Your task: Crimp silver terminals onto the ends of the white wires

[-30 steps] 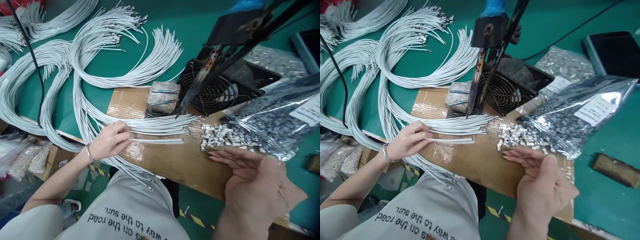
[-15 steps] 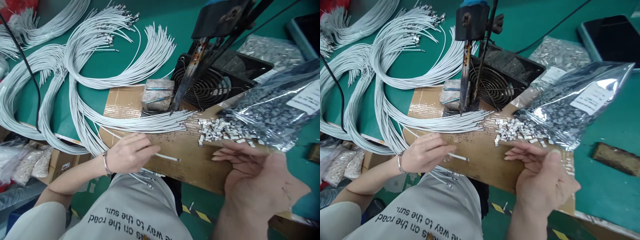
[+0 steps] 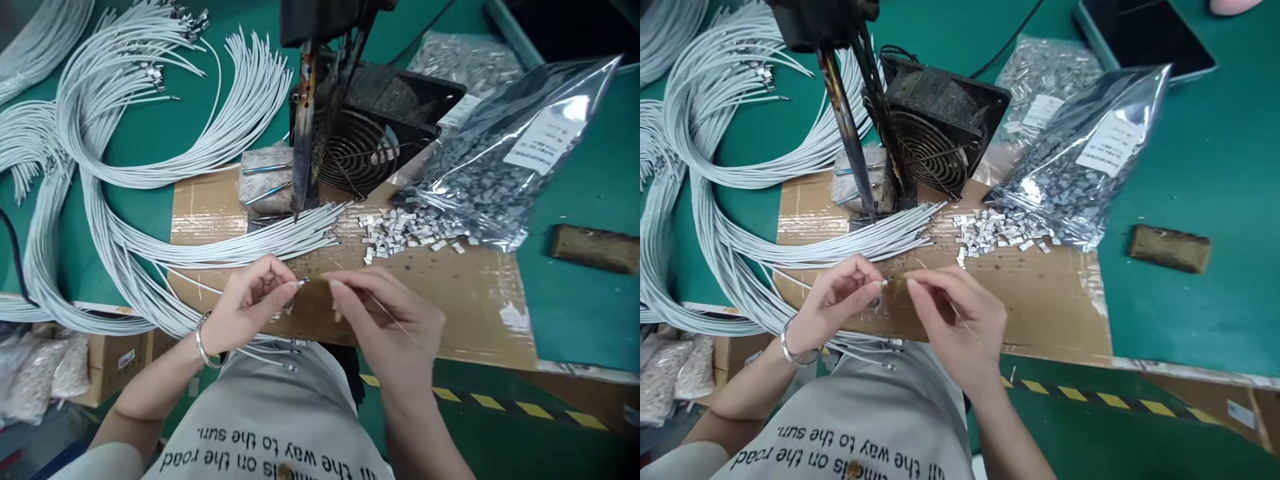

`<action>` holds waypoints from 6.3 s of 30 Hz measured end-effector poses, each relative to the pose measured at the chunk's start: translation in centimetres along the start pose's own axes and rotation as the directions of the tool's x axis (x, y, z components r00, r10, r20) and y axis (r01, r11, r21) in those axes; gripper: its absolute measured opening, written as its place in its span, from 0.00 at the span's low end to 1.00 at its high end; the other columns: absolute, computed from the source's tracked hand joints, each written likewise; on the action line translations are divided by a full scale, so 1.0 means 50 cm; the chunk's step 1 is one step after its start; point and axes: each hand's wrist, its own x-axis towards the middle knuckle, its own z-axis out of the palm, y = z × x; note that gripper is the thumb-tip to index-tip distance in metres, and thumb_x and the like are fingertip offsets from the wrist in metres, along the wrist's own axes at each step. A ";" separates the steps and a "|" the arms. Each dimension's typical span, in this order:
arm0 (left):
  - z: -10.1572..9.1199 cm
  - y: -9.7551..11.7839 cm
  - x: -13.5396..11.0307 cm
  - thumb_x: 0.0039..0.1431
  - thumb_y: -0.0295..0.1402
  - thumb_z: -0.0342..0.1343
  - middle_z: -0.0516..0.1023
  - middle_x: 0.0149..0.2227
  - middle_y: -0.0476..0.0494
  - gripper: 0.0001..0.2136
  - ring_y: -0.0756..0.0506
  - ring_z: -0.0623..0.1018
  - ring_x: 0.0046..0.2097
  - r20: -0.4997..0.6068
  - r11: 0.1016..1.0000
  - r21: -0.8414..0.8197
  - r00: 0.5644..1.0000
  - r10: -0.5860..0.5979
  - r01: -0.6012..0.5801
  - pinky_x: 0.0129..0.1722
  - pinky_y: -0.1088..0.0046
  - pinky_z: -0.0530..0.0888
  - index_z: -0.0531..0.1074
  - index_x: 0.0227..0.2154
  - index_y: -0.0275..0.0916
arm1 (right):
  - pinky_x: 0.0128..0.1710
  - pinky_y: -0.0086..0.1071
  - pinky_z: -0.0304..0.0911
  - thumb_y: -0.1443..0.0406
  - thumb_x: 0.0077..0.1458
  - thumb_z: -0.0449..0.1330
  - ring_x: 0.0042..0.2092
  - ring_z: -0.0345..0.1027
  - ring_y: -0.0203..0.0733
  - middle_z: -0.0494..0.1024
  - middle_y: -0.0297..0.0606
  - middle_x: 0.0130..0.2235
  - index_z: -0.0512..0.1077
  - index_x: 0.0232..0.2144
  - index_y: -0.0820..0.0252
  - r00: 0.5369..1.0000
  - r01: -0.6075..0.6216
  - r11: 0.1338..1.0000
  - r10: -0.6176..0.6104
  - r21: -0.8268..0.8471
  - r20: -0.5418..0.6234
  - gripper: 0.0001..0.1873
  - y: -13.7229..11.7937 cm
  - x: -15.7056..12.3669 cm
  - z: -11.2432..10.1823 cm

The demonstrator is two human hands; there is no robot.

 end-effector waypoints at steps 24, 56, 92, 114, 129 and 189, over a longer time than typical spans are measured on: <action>0.009 0.007 -0.015 0.68 0.31 0.61 0.72 0.25 0.51 0.08 0.52 0.68 0.26 -0.063 0.998 0.058 0.998 -0.016 0.019 0.25 0.77 0.64 0.71 0.32 0.38 | 0.24 0.26 0.63 0.69 0.61 0.69 0.28 0.70 0.32 0.80 0.32 0.30 0.84 0.36 0.54 0.980 0.116 0.987 -0.097 -0.107 0.176 0.04 -0.015 0.025 0.001; 0.001 0.006 0.000 0.72 0.28 0.55 0.78 0.25 0.48 0.08 0.49 0.75 0.26 0.257 0.731 0.493 0.882 0.395 -0.472 0.25 0.73 0.67 0.77 0.36 0.39 | 0.19 0.40 0.58 0.46 0.68 0.59 0.26 0.68 0.45 0.73 0.44 0.27 0.86 0.33 0.55 0.989 -0.094 0.915 0.130 0.392 -0.064 0.24 -0.011 0.040 -0.080; 0.033 -0.008 -0.018 0.67 0.34 0.64 0.74 0.23 0.51 0.08 0.52 0.66 0.23 -0.235 0.974 0.213 0.964 0.124 -0.073 0.22 0.73 0.61 0.73 0.33 0.40 | 0.23 0.26 0.66 0.72 0.58 0.69 0.25 0.70 0.33 0.79 0.31 0.26 0.87 0.35 0.48 0.988 -0.115 0.981 0.096 0.157 0.122 0.11 -0.026 0.011 0.019; 0.015 0.018 -0.014 0.66 0.23 0.59 0.73 0.25 0.52 0.06 0.52 0.68 0.25 0.001 0.798 0.561 0.963 0.268 -0.223 0.26 0.75 0.64 0.74 0.33 0.38 | 0.24 0.26 0.60 0.74 0.57 0.65 0.24 0.64 0.30 0.73 0.28 0.23 0.79 0.27 0.56 0.945 0.135 0.965 -0.056 -0.226 0.324 0.10 -0.041 0.032 -0.015; 0.033 0.030 -0.022 0.71 0.36 0.61 0.68 0.22 0.56 0.09 0.54 0.62 0.23 -0.120 0.934 -0.334 0.977 -0.175 0.127 0.22 0.80 0.59 0.70 0.35 0.39 | 0.26 0.31 0.68 0.78 0.55 0.67 0.25 0.69 0.34 0.80 0.31 0.27 0.83 0.36 0.51 0.953 0.271 0.963 -0.267 0.004 -0.141 0.16 -0.005 -0.008 0.086; 0.025 0.040 0.002 0.62 0.32 0.67 0.72 0.20 0.52 0.07 0.54 0.64 0.21 -0.229 0.950 -0.275 0.950 -0.212 0.146 0.21 0.78 0.62 0.78 0.29 0.38 | 0.27 0.25 0.79 0.70 0.60 0.70 0.25 0.79 0.35 0.85 0.31 0.29 0.85 0.37 0.52 0.989 -0.147 0.982 0.145 0.120 0.027 0.07 -0.013 0.023 0.000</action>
